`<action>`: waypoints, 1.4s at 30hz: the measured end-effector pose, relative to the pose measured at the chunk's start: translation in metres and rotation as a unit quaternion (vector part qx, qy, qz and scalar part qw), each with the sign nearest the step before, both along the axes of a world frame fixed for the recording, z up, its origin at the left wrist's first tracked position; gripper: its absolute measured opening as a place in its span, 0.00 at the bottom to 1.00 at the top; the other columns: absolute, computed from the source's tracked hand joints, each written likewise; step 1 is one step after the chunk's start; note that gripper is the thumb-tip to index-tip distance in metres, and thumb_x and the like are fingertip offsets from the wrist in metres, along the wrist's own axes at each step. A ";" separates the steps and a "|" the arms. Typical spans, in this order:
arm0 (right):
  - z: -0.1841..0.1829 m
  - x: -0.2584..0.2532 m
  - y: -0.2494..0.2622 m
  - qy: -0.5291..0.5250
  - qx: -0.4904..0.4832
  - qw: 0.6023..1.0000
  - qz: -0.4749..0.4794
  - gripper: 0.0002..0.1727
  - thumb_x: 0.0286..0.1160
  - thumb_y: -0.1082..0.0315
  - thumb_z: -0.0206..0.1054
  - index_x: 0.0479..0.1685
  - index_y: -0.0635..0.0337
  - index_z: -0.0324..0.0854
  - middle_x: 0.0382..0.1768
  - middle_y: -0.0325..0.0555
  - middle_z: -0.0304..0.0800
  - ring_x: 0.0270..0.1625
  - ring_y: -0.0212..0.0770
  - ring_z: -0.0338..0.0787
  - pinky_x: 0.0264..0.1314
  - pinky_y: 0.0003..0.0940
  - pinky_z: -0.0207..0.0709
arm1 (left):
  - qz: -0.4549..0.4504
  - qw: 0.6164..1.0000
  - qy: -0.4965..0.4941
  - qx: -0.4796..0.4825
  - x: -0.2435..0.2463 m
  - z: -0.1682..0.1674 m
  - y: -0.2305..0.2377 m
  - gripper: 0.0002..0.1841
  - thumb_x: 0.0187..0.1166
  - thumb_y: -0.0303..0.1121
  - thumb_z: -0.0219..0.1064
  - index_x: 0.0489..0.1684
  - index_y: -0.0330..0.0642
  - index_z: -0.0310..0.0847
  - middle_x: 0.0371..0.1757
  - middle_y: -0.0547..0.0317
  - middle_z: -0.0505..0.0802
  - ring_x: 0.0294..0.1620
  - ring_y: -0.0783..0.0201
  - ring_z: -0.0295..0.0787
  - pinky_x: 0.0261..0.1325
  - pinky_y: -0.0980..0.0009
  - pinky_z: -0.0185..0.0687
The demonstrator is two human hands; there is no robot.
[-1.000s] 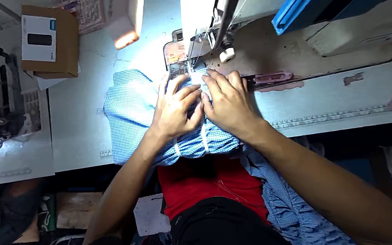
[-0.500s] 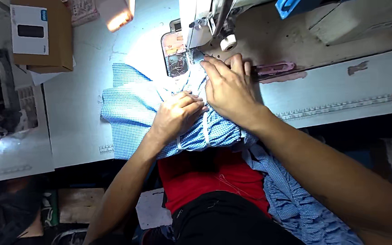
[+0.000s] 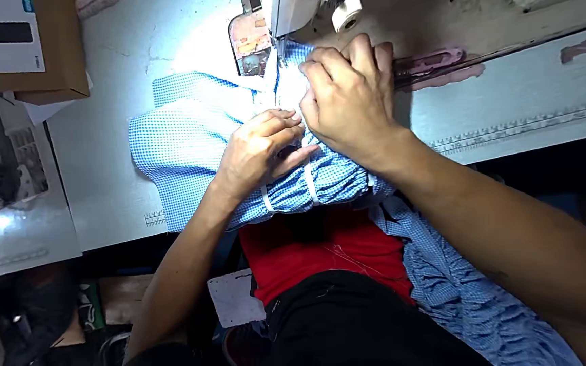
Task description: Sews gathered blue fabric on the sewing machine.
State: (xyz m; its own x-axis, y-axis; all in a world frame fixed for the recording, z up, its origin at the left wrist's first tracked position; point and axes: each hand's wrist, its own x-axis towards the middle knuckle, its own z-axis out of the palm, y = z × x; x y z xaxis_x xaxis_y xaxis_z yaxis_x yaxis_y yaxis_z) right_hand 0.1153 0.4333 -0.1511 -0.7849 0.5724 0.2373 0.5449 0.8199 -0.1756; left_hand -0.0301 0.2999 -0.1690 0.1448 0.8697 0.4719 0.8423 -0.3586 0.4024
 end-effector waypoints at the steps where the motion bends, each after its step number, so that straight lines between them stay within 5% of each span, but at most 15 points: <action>1: 0.000 0.001 0.001 -0.001 -0.002 1.000 -0.002 0.24 0.86 0.60 0.46 0.68 0.56 0.84 0.73 0.49 0.85 0.70 0.64 0.78 0.63 0.63 0.64 | 0.001 1.000 0.004 -0.005 0.000 0.000 0.000 0.18 0.78 0.46 0.75 0.49 0.40 0.96 0.55 0.50 0.97 0.68 0.54 0.91 0.78 0.62 0.80; 3: 0.000 0.002 0.002 0.024 -0.003 1.000 0.011 0.21 0.87 0.63 0.48 0.64 0.55 0.85 0.72 0.48 0.86 0.71 0.63 0.78 0.64 0.61 0.64 | 0.001 1.000 0.004 -0.006 0.000 0.002 0.000 0.19 0.77 0.47 0.76 0.49 0.39 0.96 0.54 0.49 0.97 0.67 0.54 0.92 0.78 0.61 0.80; 7: 0.000 0.004 0.003 0.053 -0.003 0.998 0.029 0.18 0.85 0.68 0.50 0.54 0.55 0.87 0.52 0.52 0.89 0.62 0.62 0.81 0.60 0.58 0.64 | 0.015 1.000 -0.001 -0.016 0.006 0.005 0.000 0.13 0.78 0.40 0.75 0.46 0.40 0.96 0.54 0.50 0.98 0.66 0.55 0.92 0.74 0.63 0.83; 11: 0.002 0.009 0.007 0.006 -0.023 1.000 0.019 0.24 0.81 0.61 0.49 0.68 0.50 0.85 0.68 0.49 0.86 0.71 0.63 0.77 0.65 0.63 0.62 | 0.028 0.999 -0.005 -0.032 0.009 0.005 -0.004 0.11 0.81 0.37 0.73 0.48 0.41 0.97 0.57 0.51 0.97 0.68 0.55 0.91 0.76 0.63 0.82; 17: 0.002 0.013 0.011 0.036 -0.020 0.997 0.058 0.19 0.87 0.66 0.48 0.60 0.54 0.86 0.62 0.50 0.88 0.66 0.62 0.79 0.63 0.60 0.65 | 0.032 0.998 0.016 -0.059 0.014 0.011 -0.011 0.19 0.79 0.47 0.73 0.54 0.41 0.95 0.61 0.51 0.96 0.71 0.55 0.89 0.78 0.63 0.79; 19: 0.005 0.015 0.012 0.000 -0.027 0.998 0.057 0.23 0.86 0.58 0.48 0.66 0.53 0.85 0.70 0.49 0.85 0.70 0.64 0.77 0.66 0.64 0.63 | 0.039 0.997 0.022 -0.060 0.017 0.012 -0.014 0.19 0.79 0.47 0.73 0.54 0.41 0.95 0.60 0.50 0.96 0.70 0.55 0.90 0.77 0.63 0.80; 21: 0.008 0.016 0.013 -0.010 -0.035 0.998 0.060 0.23 0.85 0.60 0.49 0.68 0.53 0.85 0.75 0.48 0.83 0.73 0.65 0.76 0.66 0.65 0.63 | 0.051 0.996 0.022 -0.065 0.020 0.013 -0.015 0.18 0.80 0.46 0.72 0.53 0.41 0.95 0.60 0.51 0.96 0.70 0.56 0.90 0.76 0.64 0.81; 24: 0.009 0.014 0.013 0.012 -0.029 0.997 0.072 0.17 0.88 0.66 0.49 0.56 0.56 0.85 0.58 0.53 0.87 0.66 0.64 0.79 0.61 0.61 0.64 | 0.060 0.996 0.014 -0.070 0.023 0.014 -0.015 0.13 0.83 0.41 0.70 0.52 0.43 0.96 0.60 0.53 0.96 0.70 0.58 0.90 0.74 0.65 0.82; 27: 0.011 0.015 0.014 -0.016 -0.038 0.998 0.053 0.23 0.83 0.56 0.49 0.62 0.54 0.86 0.68 0.51 0.86 0.70 0.64 0.78 0.65 0.64 0.63 | 0.068 0.995 0.009 -0.074 0.025 0.015 -0.016 0.14 0.83 0.42 0.70 0.51 0.43 0.96 0.60 0.53 0.97 0.69 0.58 0.90 0.74 0.65 0.83; 29: 0.012 0.016 0.013 -0.018 -0.043 0.997 0.061 0.23 0.84 0.58 0.50 0.67 0.53 0.85 0.74 0.51 0.83 0.73 0.65 0.76 0.66 0.66 0.63 | 0.077 0.993 0.020 -0.081 0.027 0.017 -0.017 0.18 0.81 0.47 0.71 0.53 0.43 0.96 0.60 0.53 0.96 0.70 0.58 0.90 0.75 0.64 0.82; 32: 0.011 0.016 0.011 0.016 -0.020 0.997 0.077 0.16 0.85 0.70 0.51 0.56 0.58 0.85 0.60 0.56 0.86 0.66 0.66 0.79 0.62 0.63 0.66 | 0.078 0.993 0.025 -0.081 0.029 0.017 -0.018 0.18 0.81 0.47 0.71 0.53 0.42 0.95 0.60 0.53 0.96 0.70 0.58 0.90 0.74 0.64 0.82; 36: 0.011 0.020 0.011 -0.016 -0.018 0.998 0.051 0.27 0.83 0.47 0.50 0.62 0.53 0.87 0.67 0.53 0.86 0.70 0.65 0.78 0.65 0.67 0.63 | 0.078 0.995 0.014 -0.068 0.030 0.013 -0.018 0.16 0.81 0.44 0.71 0.52 0.42 0.96 0.59 0.53 0.97 0.68 0.58 0.91 0.74 0.65 0.82; 42: 0.008 0.019 0.008 0.010 -0.011 0.997 0.082 0.17 0.85 0.70 0.51 0.59 0.54 0.85 0.60 0.55 0.87 0.64 0.66 0.80 0.59 0.63 0.66 | 0.088 0.992 0.021 -0.087 0.034 0.017 -0.018 0.13 0.81 0.40 0.71 0.51 0.44 0.96 0.59 0.55 0.96 0.69 0.58 0.89 0.74 0.65 0.82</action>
